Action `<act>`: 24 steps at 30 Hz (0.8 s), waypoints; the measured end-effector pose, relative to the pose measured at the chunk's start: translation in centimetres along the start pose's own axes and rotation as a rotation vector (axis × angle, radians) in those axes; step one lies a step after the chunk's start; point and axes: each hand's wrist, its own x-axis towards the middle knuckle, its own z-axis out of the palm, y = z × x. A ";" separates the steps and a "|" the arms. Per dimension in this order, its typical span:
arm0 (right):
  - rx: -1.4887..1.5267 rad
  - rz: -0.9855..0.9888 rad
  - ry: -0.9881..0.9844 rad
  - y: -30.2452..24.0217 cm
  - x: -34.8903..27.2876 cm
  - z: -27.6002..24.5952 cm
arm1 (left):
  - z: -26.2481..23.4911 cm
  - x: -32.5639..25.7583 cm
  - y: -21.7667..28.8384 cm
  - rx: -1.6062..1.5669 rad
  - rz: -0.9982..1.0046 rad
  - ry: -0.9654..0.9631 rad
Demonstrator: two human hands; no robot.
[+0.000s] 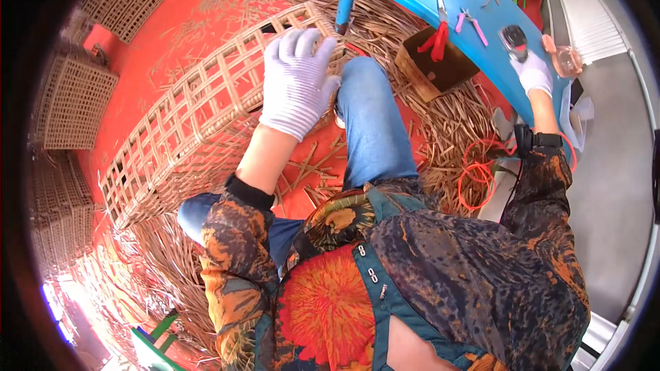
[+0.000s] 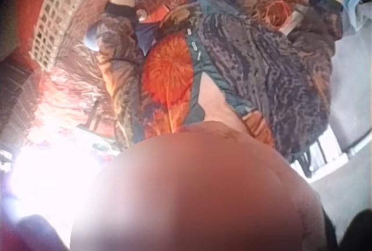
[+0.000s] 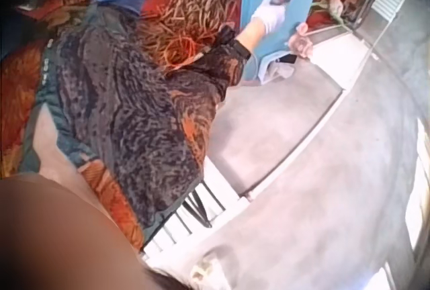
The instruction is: Weaving and assembling a wicker basket using strips, scissors, and a pneumatic staple gun.
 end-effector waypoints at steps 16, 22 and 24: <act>-0.086 0.215 0.102 7.9 -2.3 3.7 | -3.1 2.6 -3.0 0.328 0.283 -0.496; 0.475 -0.627 -0.013 -11.9 -9.5 2.8 | -12.8 1.6 -7.6 0.181 0.218 -0.337; 0.499 -0.852 0.023 -18.6 -12.0 3.3 | -19.0 0.2 -9.4 0.310 0.079 -0.306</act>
